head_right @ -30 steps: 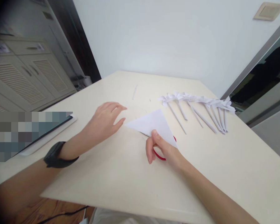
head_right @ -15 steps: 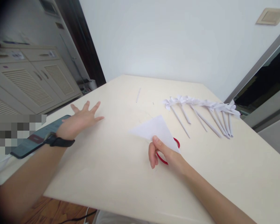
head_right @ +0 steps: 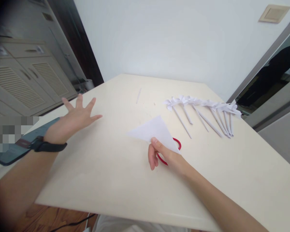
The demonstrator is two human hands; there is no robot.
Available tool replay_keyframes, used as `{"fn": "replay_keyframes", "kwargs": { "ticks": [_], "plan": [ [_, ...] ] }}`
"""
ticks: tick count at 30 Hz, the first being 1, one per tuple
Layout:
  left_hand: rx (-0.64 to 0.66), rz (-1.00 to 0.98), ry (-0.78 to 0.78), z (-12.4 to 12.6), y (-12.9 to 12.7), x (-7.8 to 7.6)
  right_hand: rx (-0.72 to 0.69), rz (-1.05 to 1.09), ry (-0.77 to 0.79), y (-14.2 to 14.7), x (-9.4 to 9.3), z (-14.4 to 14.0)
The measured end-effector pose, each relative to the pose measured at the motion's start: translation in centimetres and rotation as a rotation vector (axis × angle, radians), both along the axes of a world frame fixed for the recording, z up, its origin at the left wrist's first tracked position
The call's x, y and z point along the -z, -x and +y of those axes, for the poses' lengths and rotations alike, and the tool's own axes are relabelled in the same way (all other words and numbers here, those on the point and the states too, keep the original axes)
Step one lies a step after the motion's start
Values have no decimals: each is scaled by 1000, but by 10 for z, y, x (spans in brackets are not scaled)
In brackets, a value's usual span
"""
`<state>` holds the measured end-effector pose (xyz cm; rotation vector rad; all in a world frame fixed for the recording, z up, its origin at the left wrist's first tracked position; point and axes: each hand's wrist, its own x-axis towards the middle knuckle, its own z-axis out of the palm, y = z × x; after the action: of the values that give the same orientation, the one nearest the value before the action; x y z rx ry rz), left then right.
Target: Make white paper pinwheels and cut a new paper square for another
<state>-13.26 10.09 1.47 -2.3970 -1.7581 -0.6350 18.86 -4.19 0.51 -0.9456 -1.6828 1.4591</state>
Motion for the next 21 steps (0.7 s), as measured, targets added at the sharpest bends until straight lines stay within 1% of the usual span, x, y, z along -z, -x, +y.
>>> {"fn": "replay_keyframes", "kwargs": {
  "ticks": [1,2,3,4,5,7,10,12,13,14,15,18,19,21],
  "plan": [
    [-56,-18,-96,-5,-10,-5,2,5,-4,0,0,0],
    [-28,-33,-174,-11,-23,-11,5,9,-6,0,-1,1],
    [46,-54,-204,-19,-38,-16,6,12,-8,0,-1,1],
    [140,-86,-178,-27,-53,-20,10,12,-9,0,-2,1],
    [246,-130,-92,-37,-68,-23,10,3,-10,1,-2,0],
    [479,-237,213,-56,-94,-23,-6,-16,-19,2,-5,-1],
    [806,-299,622,-81,-117,-17,-81,-38,-44,3,-8,-3],
    [974,-344,773,-91,-123,-14,-143,-55,-42,4,-9,-4],
    [1047,-359,821,-94,-123,-13,-170,-58,-32,5,-8,-4],
    [1081,-399,854,-96,-123,-13,-193,-56,-16,5,-7,-3],
    [1076,-444,867,-97,-123,-13,-210,-47,3,5,-6,-3],
    [993,-526,869,-98,-122,-15,-247,-4,45,6,-1,-1],
    [994,-529,882,-99,-123,-15,-259,2,50,7,0,0],
    [1043,-537,946,-100,-125,-16,-275,9,42,7,1,0]
  ]
}}
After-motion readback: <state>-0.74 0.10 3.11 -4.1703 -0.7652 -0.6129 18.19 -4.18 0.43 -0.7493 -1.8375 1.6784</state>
